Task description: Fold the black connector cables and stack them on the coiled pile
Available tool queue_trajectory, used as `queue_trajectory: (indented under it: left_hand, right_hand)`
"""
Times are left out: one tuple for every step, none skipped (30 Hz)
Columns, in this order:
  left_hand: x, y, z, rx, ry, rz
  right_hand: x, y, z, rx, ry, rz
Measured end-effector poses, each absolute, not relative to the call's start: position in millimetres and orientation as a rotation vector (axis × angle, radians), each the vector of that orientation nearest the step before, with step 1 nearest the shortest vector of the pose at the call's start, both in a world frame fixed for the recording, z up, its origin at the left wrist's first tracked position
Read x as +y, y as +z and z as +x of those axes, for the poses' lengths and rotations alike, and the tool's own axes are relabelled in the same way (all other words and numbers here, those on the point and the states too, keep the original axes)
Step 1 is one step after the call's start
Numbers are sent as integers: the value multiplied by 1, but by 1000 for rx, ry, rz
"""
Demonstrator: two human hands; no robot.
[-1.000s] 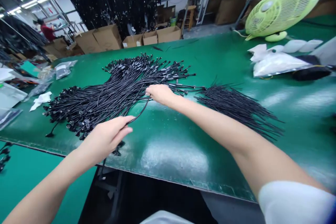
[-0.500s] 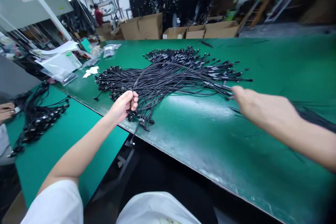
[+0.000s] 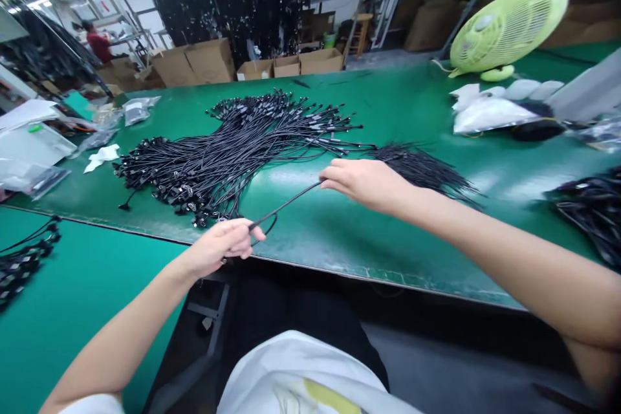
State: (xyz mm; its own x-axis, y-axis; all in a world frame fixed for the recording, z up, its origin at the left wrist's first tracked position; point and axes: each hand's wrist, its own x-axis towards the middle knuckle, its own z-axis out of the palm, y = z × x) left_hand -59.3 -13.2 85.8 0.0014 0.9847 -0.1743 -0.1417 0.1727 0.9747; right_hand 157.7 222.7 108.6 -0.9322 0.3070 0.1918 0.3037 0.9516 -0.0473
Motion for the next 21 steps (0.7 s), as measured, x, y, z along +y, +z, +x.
queue_trajectory:
  left_hand:
    - [-19,91,-67,1123,1265,867]
    - [-24,97,-73,1064,1394,762]
    - [-27,103,-78,1019,1523,670]
    - [-29,108,-81,990,1638,598]
    - [-28,112,-83,980,1722,552]
    - [-25,113,-82,992,1778,528]
    - [-20,112,-79,1025,1805,528]
    - [-13,108,-75,1076,1802,553]
    - [-6,102,-68,1143,1770,609]
    - [2,95,-59,1225,1712,706]
    - [8,88,-49,1316,1627,842]
    - [13,81,-38,1400,1510,1004]
    - [16,76,-27,1465,1366,1172]
    - [17,72,-16,1505,1219,1322]
    - [16,69,-8,1514,1080,1435]
    - [14,68,-1,1500,971,1500]
    - [12,68,2,1476,905,1510]
    - [10,68,4,1445,896,1472]
    - [10,67,5,1402,945,1393]
    - [10,66,4,1343,1039,1282]
    - [11,64,3,1272,1153,1151]
  right_hand:
    - [232,103,164,-2866,128,-435]
    - [239,97,171,-2814,217,-405]
    - [243,90,177,-2765,273,-377]
    - [242,83,182,-2723,281,-358]
    - [238,77,185,-2694,240,-350]
    - [230,71,188,-2682,166,-341]
    - [219,67,190,-2691,84,-315]
    - [205,63,190,-2722,16,-268]
    - [190,61,190,-2774,-19,-194]
    - [174,60,189,-2843,-17,-102]
    - [160,60,188,-2914,19,0]
    - [148,62,186,-2970,73,91]
    - [139,65,184,-3001,139,146]
    - [134,69,181,-3003,219,164]
    - [133,72,180,-2979,317,150]
    - [135,75,178,-2923,429,105]
    - [139,77,177,-2839,555,37]
    - [144,77,175,-2727,682,-49]
    - [150,75,174,-2594,797,-140]
    - [154,71,172,-2456,896,-227]
    - [156,65,169,-2338,1002,-301]
